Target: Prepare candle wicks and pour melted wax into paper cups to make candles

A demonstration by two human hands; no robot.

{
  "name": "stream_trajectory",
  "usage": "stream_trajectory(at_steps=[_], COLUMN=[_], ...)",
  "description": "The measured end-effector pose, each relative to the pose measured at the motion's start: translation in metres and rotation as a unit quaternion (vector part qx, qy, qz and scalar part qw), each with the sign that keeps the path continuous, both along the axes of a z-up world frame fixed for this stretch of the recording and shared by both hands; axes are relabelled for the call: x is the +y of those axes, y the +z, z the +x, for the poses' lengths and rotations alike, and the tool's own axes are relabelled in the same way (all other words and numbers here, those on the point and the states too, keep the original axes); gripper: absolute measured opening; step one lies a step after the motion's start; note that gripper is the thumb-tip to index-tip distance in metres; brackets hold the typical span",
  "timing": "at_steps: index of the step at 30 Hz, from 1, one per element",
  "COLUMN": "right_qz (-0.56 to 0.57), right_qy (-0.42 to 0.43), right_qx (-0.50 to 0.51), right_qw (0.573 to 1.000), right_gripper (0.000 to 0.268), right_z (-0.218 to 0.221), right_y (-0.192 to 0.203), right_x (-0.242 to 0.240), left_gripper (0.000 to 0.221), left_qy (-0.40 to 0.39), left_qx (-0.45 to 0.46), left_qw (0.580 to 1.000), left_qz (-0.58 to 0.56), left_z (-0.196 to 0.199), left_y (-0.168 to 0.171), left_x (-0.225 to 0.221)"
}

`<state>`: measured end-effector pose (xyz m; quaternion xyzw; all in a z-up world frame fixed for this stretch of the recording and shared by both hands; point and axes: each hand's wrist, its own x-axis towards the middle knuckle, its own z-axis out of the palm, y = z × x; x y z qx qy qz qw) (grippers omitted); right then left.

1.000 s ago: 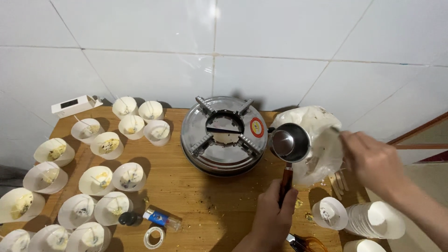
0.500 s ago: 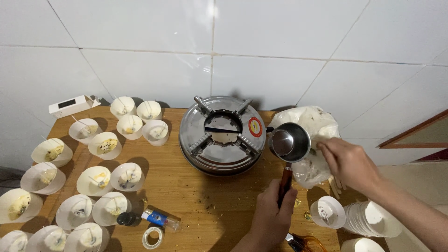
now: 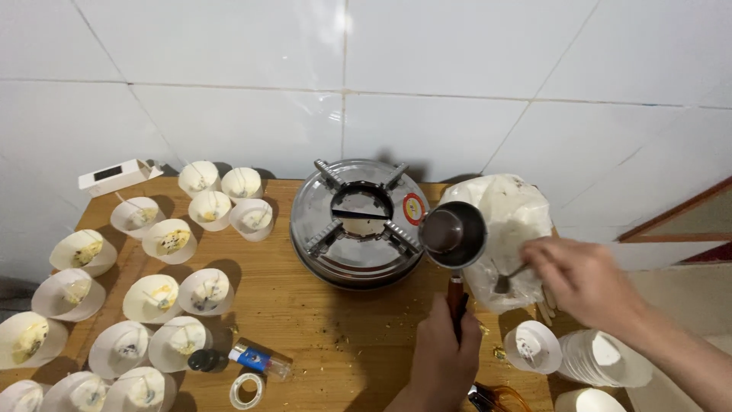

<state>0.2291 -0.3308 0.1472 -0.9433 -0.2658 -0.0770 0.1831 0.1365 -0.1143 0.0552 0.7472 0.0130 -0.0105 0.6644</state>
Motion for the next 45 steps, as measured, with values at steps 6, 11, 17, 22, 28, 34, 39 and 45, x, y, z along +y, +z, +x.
stream_trajectory(at_steps=[6, 11, 17, 22, 28, 34, 39, 45], right_qz=[-0.072, 0.025, -0.116, -0.225, -0.006, -0.143, -0.098, -0.041], right_qy=[0.121, 0.113, 0.015, -0.075, 0.098, 0.052, -0.019, -0.004], right_qx=[-0.178, -0.094, -0.115, -0.179, -0.083, -0.271, -0.267, -0.159], right_qw=[0.974, 0.989, 0.986, 0.955, 0.992, 0.951, 0.959, 0.986], right_gripper=[0.021, 0.022, 0.031, 0.042, 0.025, 0.035, 0.015, 0.014], right_z=[0.016, 0.017, 0.018, 0.011, 0.012, 0.027, 0.025, 0.056], right_y=[-0.033, -0.010, -0.025, -0.011, 0.013, 0.016, 0.031, 0.025], right_x=[-0.012, -0.009, -0.037, -0.043, -0.010, -0.029, -0.026, -0.046], left_gripper=[0.064, 0.073, 0.032, 0.027, 0.026, 0.020, 0.029, 0.027], left_qy=[0.010, 0.046, 0.087, 0.144, 0.191, 0.206, 0.187, 0.146], left_qx=[0.108, 0.039, -0.004, -0.066, -0.106, -0.159, -0.143, -0.118], left_qw=[0.989, 0.961, 0.971, 0.976, 0.976, 0.965, 0.972, 0.981], left_qz=[0.101, 0.269, 0.224, 0.148, 0.013, 0.017, -0.006, -0.050], left_z=[0.020, 0.052, 0.053, 0.049, 0.045, 0.049, 0.049, 0.053], left_y=[0.025, -0.002, -0.018, 0.006, 0.059, 0.049, 0.050, 0.050], left_x=[-0.028, -0.057, -0.042, -0.021, -0.005, -0.008, -0.015, -0.015])
